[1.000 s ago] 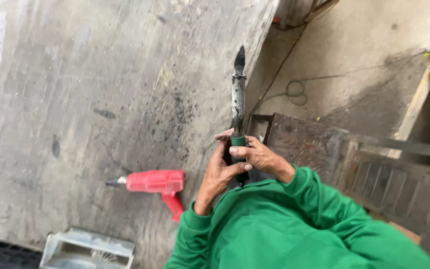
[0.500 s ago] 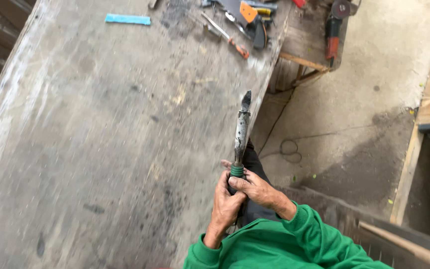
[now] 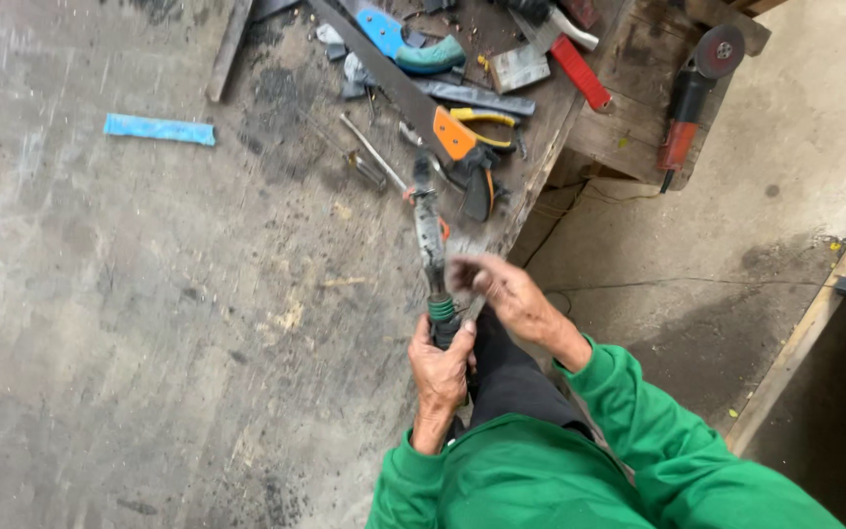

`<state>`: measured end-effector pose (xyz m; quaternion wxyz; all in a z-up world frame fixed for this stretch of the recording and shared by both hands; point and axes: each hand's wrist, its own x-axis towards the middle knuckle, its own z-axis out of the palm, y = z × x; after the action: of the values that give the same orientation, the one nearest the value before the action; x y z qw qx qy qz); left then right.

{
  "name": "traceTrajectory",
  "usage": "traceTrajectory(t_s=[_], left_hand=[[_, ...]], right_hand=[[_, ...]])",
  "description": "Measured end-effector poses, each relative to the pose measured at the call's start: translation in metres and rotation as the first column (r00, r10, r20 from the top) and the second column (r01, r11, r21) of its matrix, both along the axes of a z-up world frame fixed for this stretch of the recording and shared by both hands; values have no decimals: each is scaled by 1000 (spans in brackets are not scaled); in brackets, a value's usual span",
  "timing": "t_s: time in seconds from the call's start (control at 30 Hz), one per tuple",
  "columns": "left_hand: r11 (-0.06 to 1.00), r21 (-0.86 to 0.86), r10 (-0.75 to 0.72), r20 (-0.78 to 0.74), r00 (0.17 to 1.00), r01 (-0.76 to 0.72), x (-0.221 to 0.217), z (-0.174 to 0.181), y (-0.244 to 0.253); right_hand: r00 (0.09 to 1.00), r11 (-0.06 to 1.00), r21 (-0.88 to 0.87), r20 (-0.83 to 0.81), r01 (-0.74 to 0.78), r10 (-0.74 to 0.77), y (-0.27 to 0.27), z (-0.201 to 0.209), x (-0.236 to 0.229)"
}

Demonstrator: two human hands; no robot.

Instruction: The person cleans a metal tool by scraping it with a small metal file and wiping it with a sanding block.

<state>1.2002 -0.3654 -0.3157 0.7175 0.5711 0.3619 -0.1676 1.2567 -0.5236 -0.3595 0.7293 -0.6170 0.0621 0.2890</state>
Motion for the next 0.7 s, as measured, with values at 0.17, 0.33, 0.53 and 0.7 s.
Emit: traceTrajectory(t_s=[0.17, 0.33, 0.53, 0.7], left_hand=[[997, -7, 80, -51, 995, -81, 40, 1, 5], [998, 61, 16, -75, 997, -12, 52, 6, 15], [999, 22, 45, -65, 997, -44, 63, 12, 17], [997, 19, -76, -100, 992, 78, 72, 19, 16]], right_hand=[[891, 855, -377, 414, 355, -187, -5, -15, 92], [858, 701, -627, 511, 341, 40, 11, -25, 128], [874, 826, -503, 486, 256, 26, -7, -16, 130], [705, 521, -646, 700, 558, 112, -83, -54, 215]])
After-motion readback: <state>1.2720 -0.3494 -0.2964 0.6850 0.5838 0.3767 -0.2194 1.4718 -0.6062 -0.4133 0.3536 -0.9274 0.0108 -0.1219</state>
